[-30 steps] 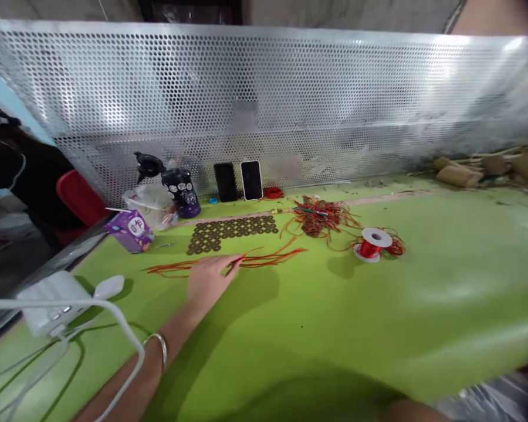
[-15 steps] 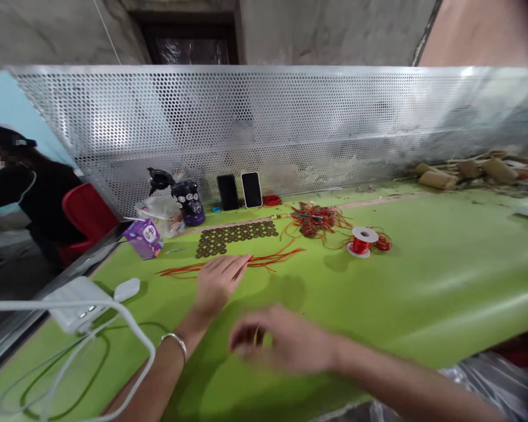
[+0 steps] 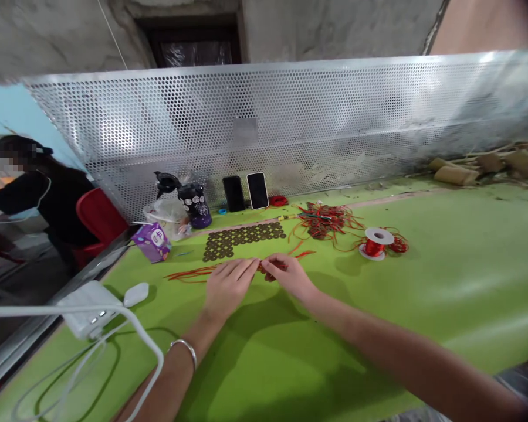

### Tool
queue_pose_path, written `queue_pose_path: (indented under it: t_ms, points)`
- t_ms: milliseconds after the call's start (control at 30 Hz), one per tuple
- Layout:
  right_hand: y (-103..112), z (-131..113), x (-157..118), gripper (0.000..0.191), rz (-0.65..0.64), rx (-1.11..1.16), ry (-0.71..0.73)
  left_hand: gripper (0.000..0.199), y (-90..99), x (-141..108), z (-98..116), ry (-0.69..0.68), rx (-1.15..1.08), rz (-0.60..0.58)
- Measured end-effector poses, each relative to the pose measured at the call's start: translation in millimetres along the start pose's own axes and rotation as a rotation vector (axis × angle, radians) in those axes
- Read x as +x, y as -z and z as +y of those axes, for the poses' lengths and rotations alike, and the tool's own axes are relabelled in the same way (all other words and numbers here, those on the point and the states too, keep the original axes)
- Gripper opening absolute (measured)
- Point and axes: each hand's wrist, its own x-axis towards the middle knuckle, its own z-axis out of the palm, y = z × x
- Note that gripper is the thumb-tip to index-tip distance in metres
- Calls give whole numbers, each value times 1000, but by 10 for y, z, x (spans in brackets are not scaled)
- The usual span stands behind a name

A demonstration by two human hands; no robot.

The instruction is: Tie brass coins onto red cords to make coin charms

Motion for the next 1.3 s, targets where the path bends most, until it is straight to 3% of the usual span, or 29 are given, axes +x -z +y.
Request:
queue_pose_path:
  t_ms: [233,433,633,733,900,1033,1167,1300]
  points:
    - [79,-7,-16,36,-7,75,-87,23,-42,2,7,-103,6,6]
    - [88,-68,-86,33,-45,85,-153,20,-25,23,23,-132,-3,82]
    - [89,-65,-137,24,-30,78,-163,26,-38,13,42,-126,-91,65]
    - [108,-73,-140,20,-26,103,-115,32,-40,6,87,23,-270,48]
    - [173,-91,-113,21,-21,87,-21,52,-35,27,228,474,-905,-97]
    - [179,-73,-100,21,-23,107,5,30,-68,30,300,766,-1246,-189]
    - [169,-90,-124,17,-86,73,36,24,-66,43,334,854,-1337,-254]
    - [196,-93,-142,19,-241,113,88,26,-51,22,361,925,-1466,-158]
